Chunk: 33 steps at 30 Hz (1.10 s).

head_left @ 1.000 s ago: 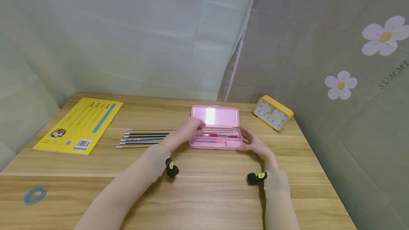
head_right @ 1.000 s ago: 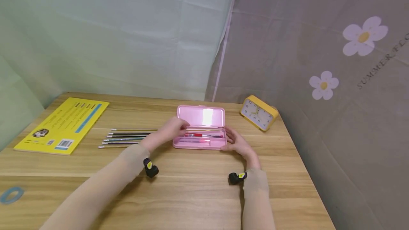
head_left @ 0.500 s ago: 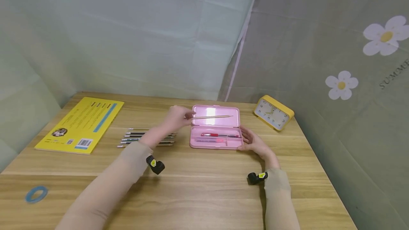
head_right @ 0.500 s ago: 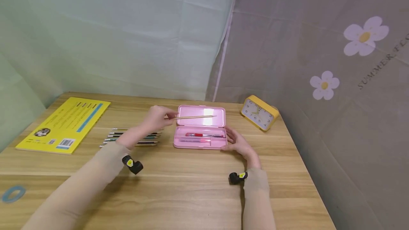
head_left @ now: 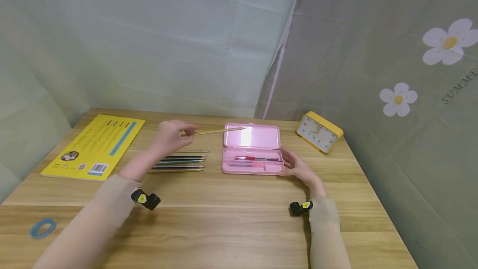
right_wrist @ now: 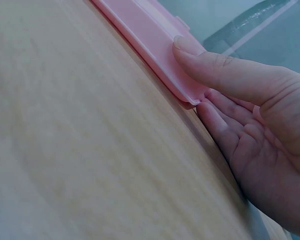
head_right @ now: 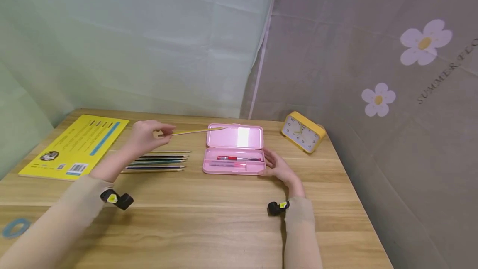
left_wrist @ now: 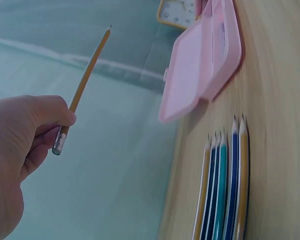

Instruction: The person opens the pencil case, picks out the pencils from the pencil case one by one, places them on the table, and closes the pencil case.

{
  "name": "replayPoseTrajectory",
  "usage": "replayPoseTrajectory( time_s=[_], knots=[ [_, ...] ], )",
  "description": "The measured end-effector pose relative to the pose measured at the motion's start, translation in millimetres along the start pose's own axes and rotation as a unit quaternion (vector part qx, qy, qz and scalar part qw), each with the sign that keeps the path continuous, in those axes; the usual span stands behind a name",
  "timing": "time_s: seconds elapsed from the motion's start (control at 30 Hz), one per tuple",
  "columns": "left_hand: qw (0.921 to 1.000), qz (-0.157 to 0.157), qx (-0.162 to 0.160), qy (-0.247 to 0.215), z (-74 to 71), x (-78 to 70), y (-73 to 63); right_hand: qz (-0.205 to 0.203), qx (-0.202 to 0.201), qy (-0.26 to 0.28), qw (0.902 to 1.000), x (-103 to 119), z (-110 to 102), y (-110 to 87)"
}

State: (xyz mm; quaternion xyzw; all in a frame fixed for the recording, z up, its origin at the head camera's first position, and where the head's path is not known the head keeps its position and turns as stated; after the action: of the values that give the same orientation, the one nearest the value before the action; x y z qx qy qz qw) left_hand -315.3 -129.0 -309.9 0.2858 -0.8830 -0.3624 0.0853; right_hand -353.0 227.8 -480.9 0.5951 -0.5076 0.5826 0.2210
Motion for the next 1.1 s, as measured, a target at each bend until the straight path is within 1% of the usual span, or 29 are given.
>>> replayPoseTrajectory(
  time_s=[0.1, 0.2, 0.3, 0.37, 0.5, 0.7, 0.8, 0.93, 1.1],
  knots=[
    [0.9994, -0.030, 0.017, 0.009, -9.2, 8.3, -14.8, -0.003, 0.000, -0.002, 1.0000, 0.2, 0.1, 0.1],
    [0.9960, -0.076, 0.047, -0.005, -12.3, 19.5, -32.9, 0.001, -0.003, -0.002, 1.0000, -0.8, -0.4, 0.2],
    [0.9916, -0.106, 0.070, -0.022, -14.8, 27.7, -51.7, 0.003, -0.004, -0.008, 1.0000, -1.1, -0.8, 0.1],
    [0.9901, -0.113, 0.077, -0.029, -16.9, 32.0, -63.2, 0.003, -0.005, -0.010, 0.9999, -1.2, -0.9, 0.0],
    [0.9893, -0.112, 0.088, -0.032, -19.7, 39.4, -84.0, 0.001, -0.005, -0.010, 0.9999, -1.0, -1.2, -0.3],
    [0.9869, -0.109, 0.109, -0.049, -19.1, 47.6, -113.4, -0.004, 0.001, -0.008, 1.0000, 1.5, 0.7, -2.0],
    [0.9829, -0.120, 0.126, -0.062, -16.5, 50.5, -125.4, -0.003, 0.001, -0.007, 1.0000, 2.2, 0.9, -2.2],
    [0.9734, -0.149, 0.154, -0.082, -9.3, 55.6, -138.6, -0.004, 0.000, -0.005, 1.0000, 3.2, 0.7, -3.1],
    [0.9650, -0.167, 0.169, -0.111, -3.1, 58.3, -147.5, -0.004, -0.002, -0.008, 1.0000, 3.0, 1.2, -2.7]
  ],
)
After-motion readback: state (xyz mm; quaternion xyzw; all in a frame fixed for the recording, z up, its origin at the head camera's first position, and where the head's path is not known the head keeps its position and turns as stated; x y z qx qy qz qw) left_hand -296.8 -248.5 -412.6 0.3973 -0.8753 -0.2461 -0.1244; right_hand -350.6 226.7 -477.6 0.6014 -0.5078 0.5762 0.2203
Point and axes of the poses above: each hand's wrist, its own y-axis towards the middle knuckle, its own z-axis out of the palm, x = y × z, the point moved 9 cm from there along y, towards the middle knuckle, and after that the axes turned 15 degrees about z, right-handed, at the moved point
